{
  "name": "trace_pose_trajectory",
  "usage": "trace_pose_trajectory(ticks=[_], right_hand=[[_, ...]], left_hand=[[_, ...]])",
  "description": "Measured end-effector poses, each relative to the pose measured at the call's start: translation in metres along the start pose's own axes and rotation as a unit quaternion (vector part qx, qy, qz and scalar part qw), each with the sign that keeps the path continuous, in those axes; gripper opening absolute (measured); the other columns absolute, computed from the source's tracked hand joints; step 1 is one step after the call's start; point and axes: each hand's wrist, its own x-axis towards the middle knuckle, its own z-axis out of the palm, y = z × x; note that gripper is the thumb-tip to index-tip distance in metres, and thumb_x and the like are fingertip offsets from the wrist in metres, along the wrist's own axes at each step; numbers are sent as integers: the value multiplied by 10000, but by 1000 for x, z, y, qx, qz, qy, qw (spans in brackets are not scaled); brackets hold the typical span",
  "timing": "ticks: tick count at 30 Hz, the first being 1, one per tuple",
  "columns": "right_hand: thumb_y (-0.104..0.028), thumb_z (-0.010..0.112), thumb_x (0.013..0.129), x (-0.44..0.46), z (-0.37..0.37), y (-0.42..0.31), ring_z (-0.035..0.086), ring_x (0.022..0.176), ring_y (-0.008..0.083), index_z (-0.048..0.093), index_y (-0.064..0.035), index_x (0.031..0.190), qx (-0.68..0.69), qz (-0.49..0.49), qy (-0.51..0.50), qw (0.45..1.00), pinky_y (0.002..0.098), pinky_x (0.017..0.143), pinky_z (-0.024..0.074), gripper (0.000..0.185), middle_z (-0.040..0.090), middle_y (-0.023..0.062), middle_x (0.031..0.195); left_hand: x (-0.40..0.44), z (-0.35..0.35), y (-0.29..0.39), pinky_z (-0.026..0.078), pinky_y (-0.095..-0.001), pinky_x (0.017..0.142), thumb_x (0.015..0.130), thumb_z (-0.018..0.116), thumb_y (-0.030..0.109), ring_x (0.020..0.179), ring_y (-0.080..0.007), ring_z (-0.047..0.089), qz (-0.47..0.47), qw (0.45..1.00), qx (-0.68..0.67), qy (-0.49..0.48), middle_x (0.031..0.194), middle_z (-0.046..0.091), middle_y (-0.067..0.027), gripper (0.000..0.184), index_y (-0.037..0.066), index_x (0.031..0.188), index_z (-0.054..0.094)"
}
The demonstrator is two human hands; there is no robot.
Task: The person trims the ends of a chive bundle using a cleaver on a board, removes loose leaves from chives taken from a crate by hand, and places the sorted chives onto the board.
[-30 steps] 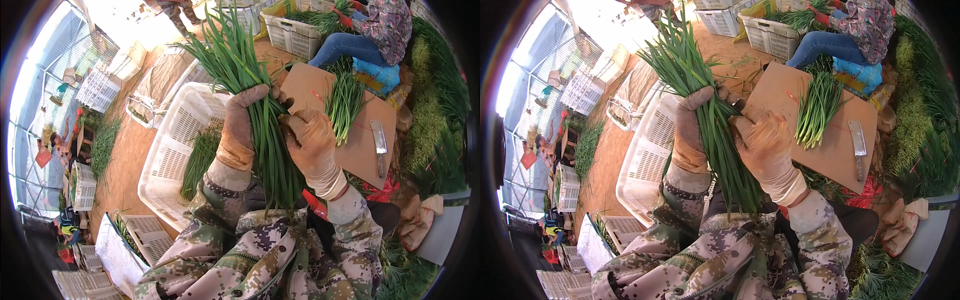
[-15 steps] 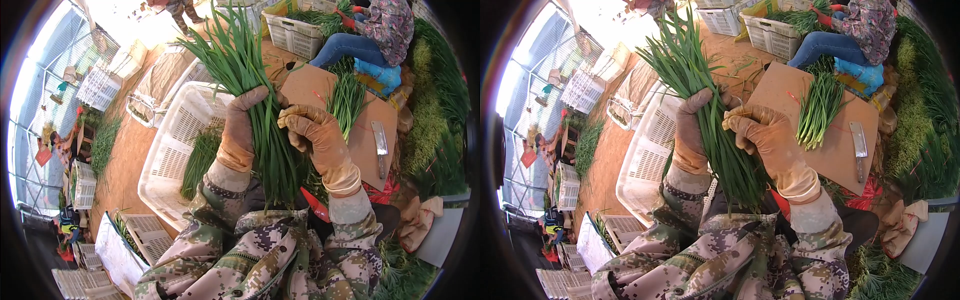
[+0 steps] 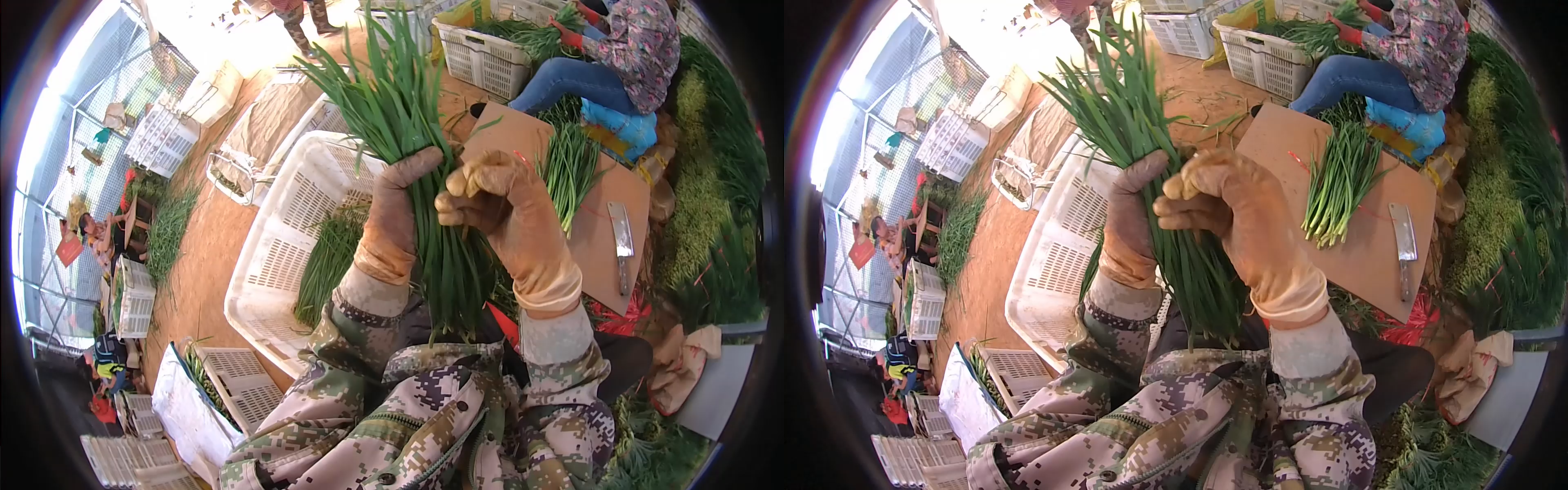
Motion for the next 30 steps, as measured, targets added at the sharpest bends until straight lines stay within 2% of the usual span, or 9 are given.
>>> trace_pose_trajectory(ticks=[7,12,14,15,17,20,23,26,30], right_hand=[[-209,580,948,-26,1,-67,575,672,221,526,-35,869,18,-79,-171,982,342,602,515,199,543,75,763],[-79,595,926,-127,-83,-46,616,568,178,596,3,920,-141,35,-22,989,288,507,518,81,638,102,711],[-74,615,916,-129,-70,-24,661,607,216,638,24,1027,-462,227,34,857,305,578,541,150,678,134,731],[-115,667,894,-140,-85,0,677,675,260,657,8,1040,-777,100,-41,621,323,632,548,190,689,155,780],[-193,727,860,-139,-86,23,677,724,298,666,-23,1038,-857,41,60,510,346,688,557,254,681,162,811],[-239,758,828,-112,-67,25,667,687,306,664,-35,1034,-698,-145,128,690,386,653,548,305,674,124,820],[-247,757,819,-84,-40,41,658,705,301,666,-48,982,-648,-170,166,724,409,654,524,274,655,112,811],[-232,761,806,-53,-30,53,655,744,281,668,-56,925,-707,-280,189,621,400,671,503,232,653,103,818],[-174,747,815,-35,-45,67,654,748,275,681,-45,937,-710,-287,153,625,376,677,501,189,670,107,828]], left_hand=[[-4,-18,13,459,-356,724,896,617,250,739,-201,548,237,961,141,-20,819,590,-49,294,16,1074,615],[-8,-31,53,386,-333,743,948,554,266,738,-146,447,244,959,46,-138,776,465,6,225,44,970,579],[-7,-30,59,383,-331,750,954,548,267,742,-143,443,259,953,53,-146,770,457,7,227,43,972,575],[-6,-30,61,379,-329,756,959,542,268,747,-140,439,271,948,56,-155,764,449,8,228,43,973,571],[-1,-29,61,381,-330,762,964,537,268,755,-146,432,261,948,54,-176,763,450,5,228,44,978,574],[1,-25,53,386,-331,760,971,527,264,759,-155,432,267,945,90,-168,763,458,-2,226,44,962,582],[3,-19,45,390,-333,759,977,521,266,762,-163,437,270,943,103,-162,770,470,-10,241,39,950,599],[3,-14,39,393,-334,756,982,515,275,758,-162,439,264,944,112,-164,770,476,-13,264,33,949,615],[2,-13,33,394,-331,754,980,519,277,741,-158,437,282,939,131,-148,759,465,-4,267,31,961,620]])
